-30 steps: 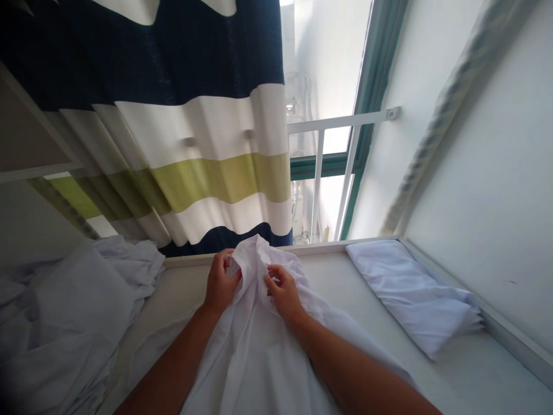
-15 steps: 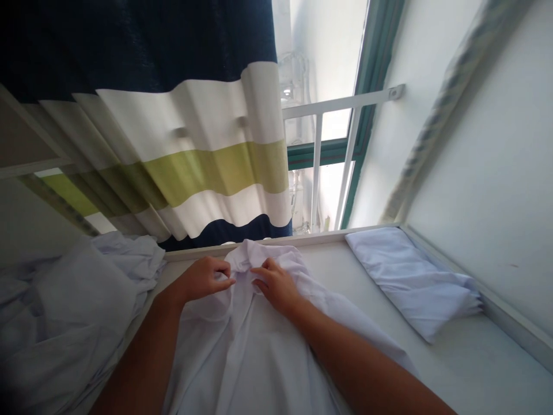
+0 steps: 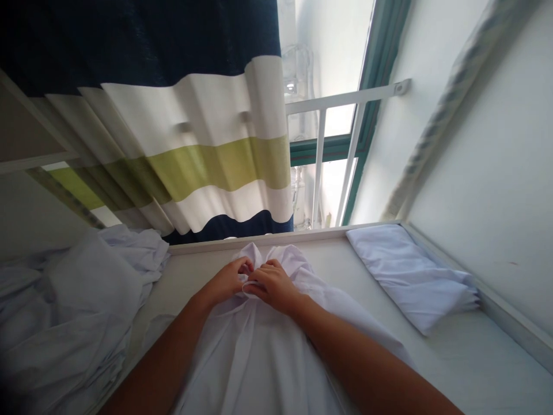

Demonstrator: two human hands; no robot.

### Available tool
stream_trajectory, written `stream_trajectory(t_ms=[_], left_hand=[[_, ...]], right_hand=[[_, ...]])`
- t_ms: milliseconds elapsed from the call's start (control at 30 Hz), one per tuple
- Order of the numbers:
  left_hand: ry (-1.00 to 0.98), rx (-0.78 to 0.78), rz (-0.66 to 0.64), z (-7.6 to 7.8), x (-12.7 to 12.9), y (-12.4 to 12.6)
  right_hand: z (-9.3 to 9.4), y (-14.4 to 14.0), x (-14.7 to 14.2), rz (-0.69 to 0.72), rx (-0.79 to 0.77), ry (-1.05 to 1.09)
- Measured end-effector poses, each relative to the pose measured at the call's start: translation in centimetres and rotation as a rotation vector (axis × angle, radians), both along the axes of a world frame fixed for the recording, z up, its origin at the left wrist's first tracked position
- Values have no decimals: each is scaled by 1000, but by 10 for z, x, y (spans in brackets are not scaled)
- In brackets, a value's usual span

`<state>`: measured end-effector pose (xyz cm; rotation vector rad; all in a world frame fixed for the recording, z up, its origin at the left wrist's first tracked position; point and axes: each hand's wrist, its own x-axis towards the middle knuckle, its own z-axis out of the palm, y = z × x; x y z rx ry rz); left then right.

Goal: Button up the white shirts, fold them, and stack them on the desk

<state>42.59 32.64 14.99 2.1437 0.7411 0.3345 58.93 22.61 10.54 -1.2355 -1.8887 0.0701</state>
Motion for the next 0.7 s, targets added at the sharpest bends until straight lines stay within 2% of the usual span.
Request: stream_trajectory(t_ms=[100, 200, 333, 400, 467, 567, 633, 700], left_hand=[[-34, -89, -70, 4, -17, -3], [-60, -48, -66, 6, -36, -2], [-52, 36, 98, -7, -54, 1], [-54, 52, 175, -15, -56, 1], [-43, 94, 191, -18, -52, 0], [105, 243, 134, -10, -34, -4], [216, 360, 60, 1, -19, -8], [236, 425, -14, 12, -6, -14]], right_hand=[[-4, 0, -4, 14, -84, 30], [-4, -1, -6, 17, -121, 21], [-3, -3, -5, 26, -116, -5], [-1, -5, -4, 18, -49, -15], [3, -9, -4, 3, 72, -53], [9, -17, -6, 22, 242, -148], [12, -20, -9, 51, 259, -188], [11, -20, -11, 53, 214, -187]])
